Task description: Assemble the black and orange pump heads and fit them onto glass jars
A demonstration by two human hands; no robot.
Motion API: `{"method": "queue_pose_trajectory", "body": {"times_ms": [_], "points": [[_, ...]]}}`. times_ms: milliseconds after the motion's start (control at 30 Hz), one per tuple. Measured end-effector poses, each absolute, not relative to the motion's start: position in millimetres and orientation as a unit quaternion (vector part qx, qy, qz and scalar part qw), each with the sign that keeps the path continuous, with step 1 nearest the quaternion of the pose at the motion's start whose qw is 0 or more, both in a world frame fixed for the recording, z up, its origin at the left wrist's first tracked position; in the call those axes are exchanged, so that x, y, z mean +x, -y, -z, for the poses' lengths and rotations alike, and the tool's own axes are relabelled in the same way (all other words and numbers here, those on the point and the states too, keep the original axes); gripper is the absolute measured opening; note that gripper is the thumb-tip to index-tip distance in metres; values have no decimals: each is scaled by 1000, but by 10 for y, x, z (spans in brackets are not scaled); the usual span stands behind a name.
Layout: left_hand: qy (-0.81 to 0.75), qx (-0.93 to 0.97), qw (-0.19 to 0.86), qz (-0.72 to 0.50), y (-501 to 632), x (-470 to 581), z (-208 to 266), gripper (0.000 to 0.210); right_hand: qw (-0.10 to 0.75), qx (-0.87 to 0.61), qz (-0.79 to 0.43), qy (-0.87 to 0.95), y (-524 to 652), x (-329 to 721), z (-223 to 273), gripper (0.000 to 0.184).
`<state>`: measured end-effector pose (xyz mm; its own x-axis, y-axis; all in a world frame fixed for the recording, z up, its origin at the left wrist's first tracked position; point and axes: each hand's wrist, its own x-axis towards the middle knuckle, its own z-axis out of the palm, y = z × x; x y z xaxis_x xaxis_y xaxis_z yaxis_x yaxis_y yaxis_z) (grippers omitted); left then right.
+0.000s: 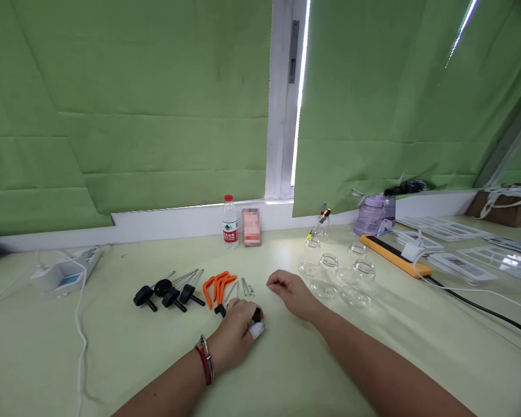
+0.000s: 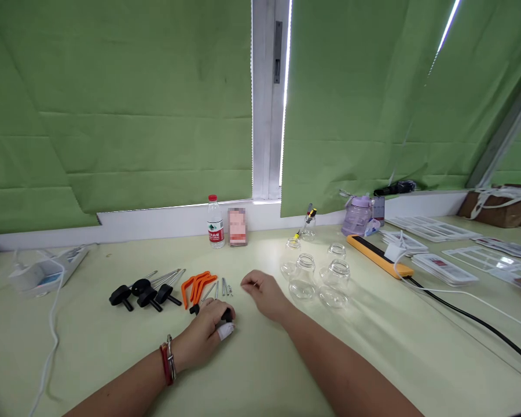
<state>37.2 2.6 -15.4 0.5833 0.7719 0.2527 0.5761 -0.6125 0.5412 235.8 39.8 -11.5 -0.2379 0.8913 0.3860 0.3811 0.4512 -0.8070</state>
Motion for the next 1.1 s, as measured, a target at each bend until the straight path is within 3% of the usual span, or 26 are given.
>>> {"method": "queue_pose_trajectory", "body": {"times_ms": [67, 233, 500, 600, 867, 1100], "points": [[-388, 866, 207, -237, -16, 374, 139, 6, 421, -521, -211, 712, -505, 2504, 157, 21], [-391, 867, 202, -236, -8, 369, 144, 6, 249, -612, -104, 743, -634, 2721, 255, 29], [-396, 866, 206, -225, 0, 373, 127, 6, 217, -600, -100, 764, -538, 2562, 288, 33], [-400, 864, 209, -223, 3, 379, 120, 6, 242, -558, -112, 786, -471, 2480, 265, 35], [-396, 866, 205, -226, 1, 382, 127, 7, 440, -342, -243, 794, -183, 2234, 44, 25], [-388, 871, 193, -233, -45, 384, 186, 4, 464, -297, -305, 777, -83, 2137, 61, 24]]}}
